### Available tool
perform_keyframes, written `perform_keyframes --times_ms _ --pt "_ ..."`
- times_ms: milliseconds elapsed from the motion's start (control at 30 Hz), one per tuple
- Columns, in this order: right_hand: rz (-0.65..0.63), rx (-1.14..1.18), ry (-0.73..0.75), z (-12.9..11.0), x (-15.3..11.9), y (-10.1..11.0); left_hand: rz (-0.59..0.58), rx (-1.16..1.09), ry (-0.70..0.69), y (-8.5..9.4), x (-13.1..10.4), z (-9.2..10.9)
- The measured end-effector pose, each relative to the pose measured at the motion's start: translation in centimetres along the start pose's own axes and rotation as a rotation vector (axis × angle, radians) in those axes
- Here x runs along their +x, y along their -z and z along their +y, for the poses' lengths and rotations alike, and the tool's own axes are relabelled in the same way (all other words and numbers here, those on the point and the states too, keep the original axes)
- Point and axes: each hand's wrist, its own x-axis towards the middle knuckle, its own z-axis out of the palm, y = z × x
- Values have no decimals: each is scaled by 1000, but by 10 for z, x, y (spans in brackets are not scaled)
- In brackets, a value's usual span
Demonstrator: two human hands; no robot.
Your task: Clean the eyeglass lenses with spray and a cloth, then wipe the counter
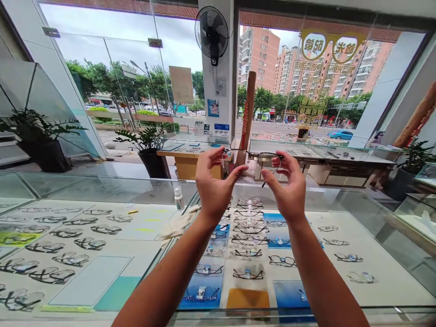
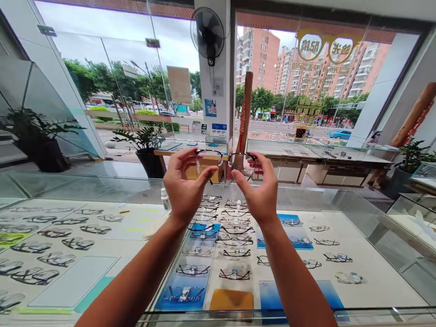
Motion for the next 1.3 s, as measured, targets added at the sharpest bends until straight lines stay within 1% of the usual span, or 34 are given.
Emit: perform_keyframes --times_ms 100,167,300,400,633,867,1067,1300 --pt "9 39 -14 -22 9 2 12 -4 25 5 15 22" --pt "11 36 -23 -28 8 5 -4 2 40 8 16 28" --pt "18 -14 13 -28 2 12 -49 -21 25 11 10 25" --pt "13 -33 32 -28 1 15 -57 -57 17 12 8 24" --pt "12 -93 27 -30 5 16 -78 -70 53 15 9 29" --pt "26 -96 20 -26 6 18 -115 -102 75 13 9 24" --pt "34 -73 12 -23 8 18 -116 -110 65 12 9 23" --pt "7 -47 -16 -17 8 20 -104 -63 36 11 8 22"
